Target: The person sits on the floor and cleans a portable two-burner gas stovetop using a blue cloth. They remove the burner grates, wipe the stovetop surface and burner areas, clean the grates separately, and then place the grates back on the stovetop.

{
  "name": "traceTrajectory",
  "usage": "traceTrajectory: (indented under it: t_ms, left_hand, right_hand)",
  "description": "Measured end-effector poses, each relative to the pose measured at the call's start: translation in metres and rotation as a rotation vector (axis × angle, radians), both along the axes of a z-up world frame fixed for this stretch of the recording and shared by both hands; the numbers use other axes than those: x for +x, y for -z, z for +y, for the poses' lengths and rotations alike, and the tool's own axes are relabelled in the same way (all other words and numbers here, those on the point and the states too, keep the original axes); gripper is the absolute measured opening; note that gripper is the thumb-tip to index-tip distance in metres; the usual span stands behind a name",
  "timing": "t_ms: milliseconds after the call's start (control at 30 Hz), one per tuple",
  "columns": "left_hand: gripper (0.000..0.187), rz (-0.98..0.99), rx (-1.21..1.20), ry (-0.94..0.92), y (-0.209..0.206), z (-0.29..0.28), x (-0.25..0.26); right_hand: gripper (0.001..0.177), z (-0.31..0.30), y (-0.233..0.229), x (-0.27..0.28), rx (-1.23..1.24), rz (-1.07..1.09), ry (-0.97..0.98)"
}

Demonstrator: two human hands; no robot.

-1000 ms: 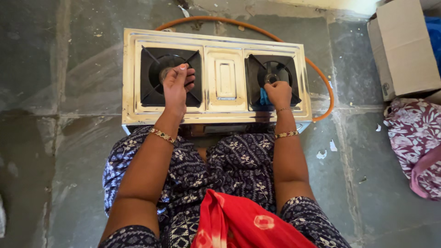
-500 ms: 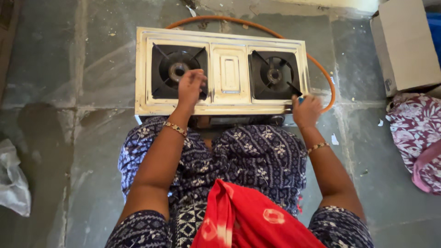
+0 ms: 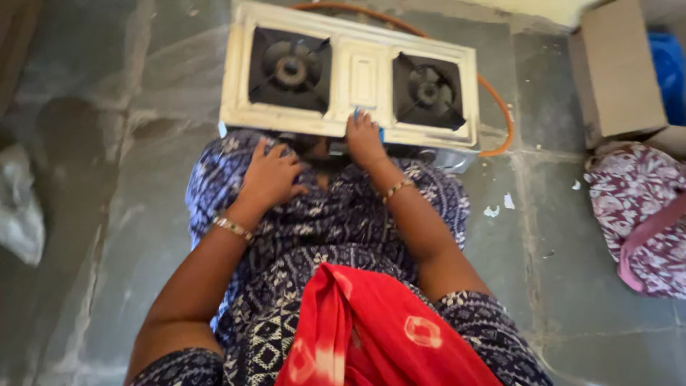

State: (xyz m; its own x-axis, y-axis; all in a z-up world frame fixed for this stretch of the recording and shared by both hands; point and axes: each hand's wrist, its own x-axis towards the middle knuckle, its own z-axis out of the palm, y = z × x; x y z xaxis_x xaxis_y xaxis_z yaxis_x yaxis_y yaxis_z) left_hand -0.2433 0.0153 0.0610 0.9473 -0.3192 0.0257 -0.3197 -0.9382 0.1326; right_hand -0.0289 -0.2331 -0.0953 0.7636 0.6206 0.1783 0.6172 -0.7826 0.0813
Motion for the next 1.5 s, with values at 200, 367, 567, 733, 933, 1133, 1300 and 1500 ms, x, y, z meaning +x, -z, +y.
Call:
traceTrajectory:
  t_ms: [200, 367, 567, 733, 933, 1133, 1300, 1500]
  left_hand:
    - [0.033, 0.134, 0.187, 0.038, 0.025, -0.025, -0.031]
    - [0.01, -0.237, -0.06, -0.045, 0.053, -0.007, -0.015]
    - [0.019, -0.345, -0.716, -0.628, 0.05, 0.036, 0.058]
    - [0.082, 0.272, -0.43, -0.114, 0.058, -0.053, 0.047]
    - [0.119, 0.545, -0.086, -0.033, 0.072, -0.08, 0.034]
    - [0.122, 0.698, -0.243, 0.152, 0.107, -0.08, 0.008]
    - [0.108, 0.493, -0.11, 0.027, 0.117, -0.071, 0.0]
    - [0.078, 0.207, -0.339, -0.209, 0.095, -0.056, 0.004]
  right_hand:
    - [0.07, 0.009, -0.024, 0.002, -0.125, 0.178, 0.07]
    - [0.065, 0.014, -0.069, -0.007, -0.196, 0.312, 0.05]
    - [0.059, -0.002, -0.107, -0.002, -0.126, 0.483, -0.022]
    - [0.056, -0.022, -0.125, 0.012, -0.067, 0.336, 0.043]
    - [0.027, -0.063, -0.17, 0.008, 0.105, 0.287, 0.085]
    - [0.027, -0.073, -0.209, 0.004, 0.422, 0.188, -0.15]
    - [0.025, -0.046, -0.124, -0.009, 0.582, -0.117, -0.193]
    - [0.059, 0.01, -0.021, -0.03, 0.189, 0.116, -0.024]
